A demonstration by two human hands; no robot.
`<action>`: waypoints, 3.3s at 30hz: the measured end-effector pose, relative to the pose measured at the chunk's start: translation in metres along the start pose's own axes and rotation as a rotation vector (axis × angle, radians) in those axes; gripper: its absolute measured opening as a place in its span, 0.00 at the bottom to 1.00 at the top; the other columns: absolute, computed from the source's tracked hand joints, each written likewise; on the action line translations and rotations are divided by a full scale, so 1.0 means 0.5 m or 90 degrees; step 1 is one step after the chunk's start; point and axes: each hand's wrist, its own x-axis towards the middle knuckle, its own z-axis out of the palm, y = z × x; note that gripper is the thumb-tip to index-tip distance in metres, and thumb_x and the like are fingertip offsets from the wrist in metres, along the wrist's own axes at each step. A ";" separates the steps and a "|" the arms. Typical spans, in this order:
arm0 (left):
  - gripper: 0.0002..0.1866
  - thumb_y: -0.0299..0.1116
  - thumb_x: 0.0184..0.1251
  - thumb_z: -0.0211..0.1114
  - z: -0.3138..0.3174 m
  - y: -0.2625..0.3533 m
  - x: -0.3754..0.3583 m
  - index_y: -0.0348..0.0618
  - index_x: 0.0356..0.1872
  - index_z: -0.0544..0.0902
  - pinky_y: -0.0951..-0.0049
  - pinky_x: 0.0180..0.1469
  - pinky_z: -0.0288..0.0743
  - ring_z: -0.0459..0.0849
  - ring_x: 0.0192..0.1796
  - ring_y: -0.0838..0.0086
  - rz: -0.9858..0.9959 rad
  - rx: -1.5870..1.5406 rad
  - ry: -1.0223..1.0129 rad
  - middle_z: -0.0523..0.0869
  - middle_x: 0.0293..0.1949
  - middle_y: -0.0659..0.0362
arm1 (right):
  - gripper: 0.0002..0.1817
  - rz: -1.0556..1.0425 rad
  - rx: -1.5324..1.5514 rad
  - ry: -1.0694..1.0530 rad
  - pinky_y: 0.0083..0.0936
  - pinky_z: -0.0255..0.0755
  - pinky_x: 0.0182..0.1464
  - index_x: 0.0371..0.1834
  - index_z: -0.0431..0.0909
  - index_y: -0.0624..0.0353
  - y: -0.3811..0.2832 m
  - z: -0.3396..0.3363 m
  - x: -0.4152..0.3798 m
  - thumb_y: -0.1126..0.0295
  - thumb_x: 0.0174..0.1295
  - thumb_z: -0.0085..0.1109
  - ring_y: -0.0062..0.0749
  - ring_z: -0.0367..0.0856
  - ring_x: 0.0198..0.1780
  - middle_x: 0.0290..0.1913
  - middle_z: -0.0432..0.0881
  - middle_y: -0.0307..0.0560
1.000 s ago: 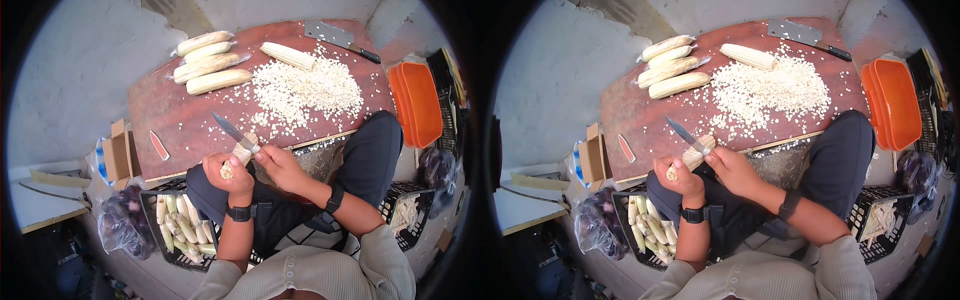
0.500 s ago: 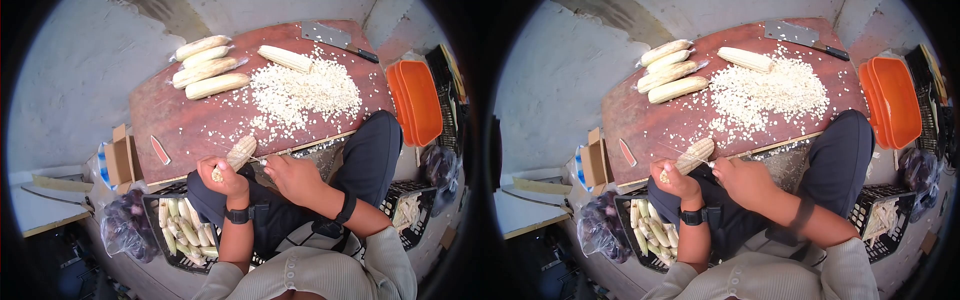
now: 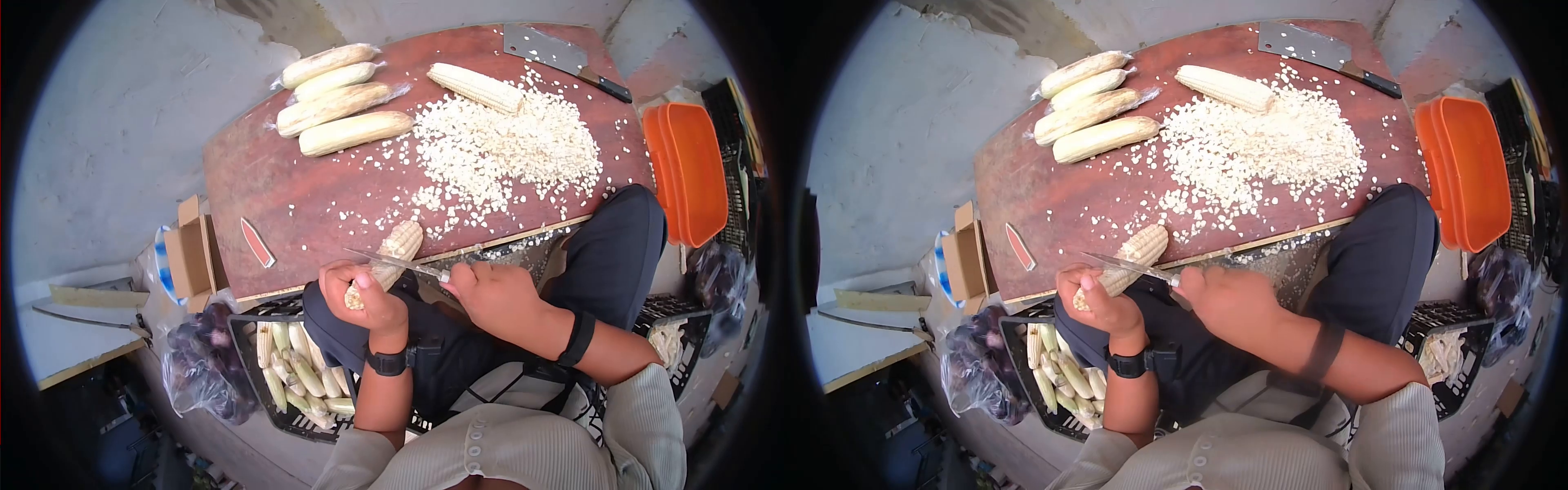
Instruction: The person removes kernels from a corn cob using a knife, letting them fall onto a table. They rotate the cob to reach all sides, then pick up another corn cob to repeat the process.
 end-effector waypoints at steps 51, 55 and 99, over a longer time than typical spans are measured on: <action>0.11 0.38 0.52 0.61 0.013 0.034 -0.034 0.41 0.24 0.73 0.67 0.26 0.69 0.75 0.25 0.63 0.204 0.108 -0.227 0.74 0.23 0.56 | 0.12 -0.038 -0.299 -0.136 0.23 0.65 0.13 0.22 0.66 0.55 0.003 -0.025 0.032 0.63 0.57 0.56 0.26 0.73 0.15 0.15 0.68 0.38; 0.12 0.39 0.53 0.61 0.002 0.019 -0.009 0.40 0.23 0.73 0.67 0.27 0.69 0.74 0.25 0.62 0.145 0.077 -0.165 0.74 0.21 0.56 | 0.11 -0.049 -0.133 -0.104 0.27 0.68 0.15 0.25 0.67 0.57 0.030 0.010 0.067 0.64 0.58 0.55 0.32 0.77 0.17 0.16 0.71 0.41; 0.16 0.40 0.58 0.55 0.000 -0.012 0.019 0.39 0.21 0.66 0.72 0.35 0.62 0.67 0.29 0.73 -0.081 0.022 -0.008 0.70 0.24 0.57 | 0.14 -0.063 -0.004 -0.027 0.29 0.68 0.20 0.28 0.67 0.57 0.043 0.064 0.047 0.62 0.56 0.62 0.35 0.76 0.20 0.20 0.70 0.43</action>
